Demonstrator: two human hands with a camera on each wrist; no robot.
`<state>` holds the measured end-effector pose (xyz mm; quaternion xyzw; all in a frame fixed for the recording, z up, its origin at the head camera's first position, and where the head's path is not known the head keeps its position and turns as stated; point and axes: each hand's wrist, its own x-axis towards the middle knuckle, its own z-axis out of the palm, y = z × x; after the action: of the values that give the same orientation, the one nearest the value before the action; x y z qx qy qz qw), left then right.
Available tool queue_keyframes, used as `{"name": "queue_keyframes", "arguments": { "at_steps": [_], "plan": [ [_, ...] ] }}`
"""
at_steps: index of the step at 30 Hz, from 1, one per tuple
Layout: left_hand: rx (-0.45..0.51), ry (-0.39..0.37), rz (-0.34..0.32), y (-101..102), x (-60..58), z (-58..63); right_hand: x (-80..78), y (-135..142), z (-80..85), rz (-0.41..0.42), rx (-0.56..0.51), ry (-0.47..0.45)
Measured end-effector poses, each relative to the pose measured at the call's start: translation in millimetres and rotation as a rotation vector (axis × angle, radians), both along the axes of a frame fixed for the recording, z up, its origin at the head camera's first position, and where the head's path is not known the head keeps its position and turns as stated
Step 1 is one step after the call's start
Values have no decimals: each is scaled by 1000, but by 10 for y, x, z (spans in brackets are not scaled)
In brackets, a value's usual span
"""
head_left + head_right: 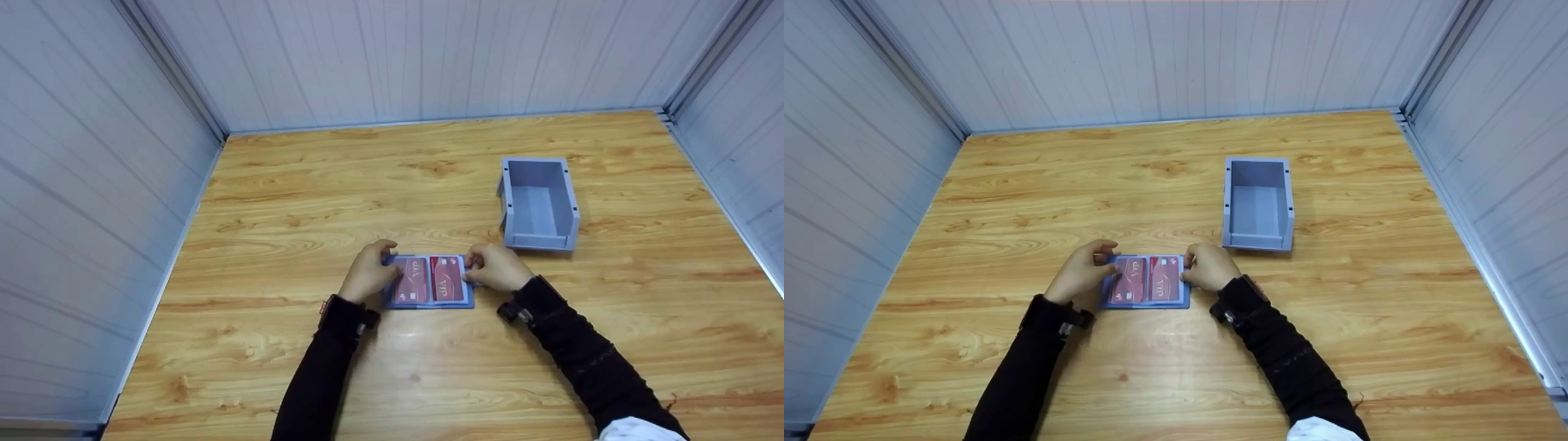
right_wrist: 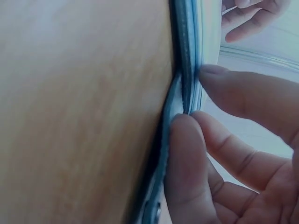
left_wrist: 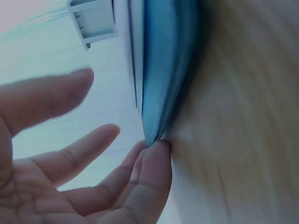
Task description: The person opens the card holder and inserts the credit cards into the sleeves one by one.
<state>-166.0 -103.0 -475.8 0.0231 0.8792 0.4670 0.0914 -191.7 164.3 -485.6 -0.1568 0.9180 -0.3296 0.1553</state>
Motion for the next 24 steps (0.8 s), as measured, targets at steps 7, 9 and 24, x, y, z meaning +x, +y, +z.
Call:
{"name": "queue_keyframes", "arguments": {
  "at_steps": [7, 9, 24],
  "plan": [
    [99, -16, 73, -16, -1, 32, 4, 1, -8, 0, 2, 35],
    [92, -26, 77, -16, 9, 60, 6, 2, -9, 0, -3, 31],
    [-35, 112, -99, 251, 216, 226, -2, 10, -5, -7, -14, -4]
  ]
}}
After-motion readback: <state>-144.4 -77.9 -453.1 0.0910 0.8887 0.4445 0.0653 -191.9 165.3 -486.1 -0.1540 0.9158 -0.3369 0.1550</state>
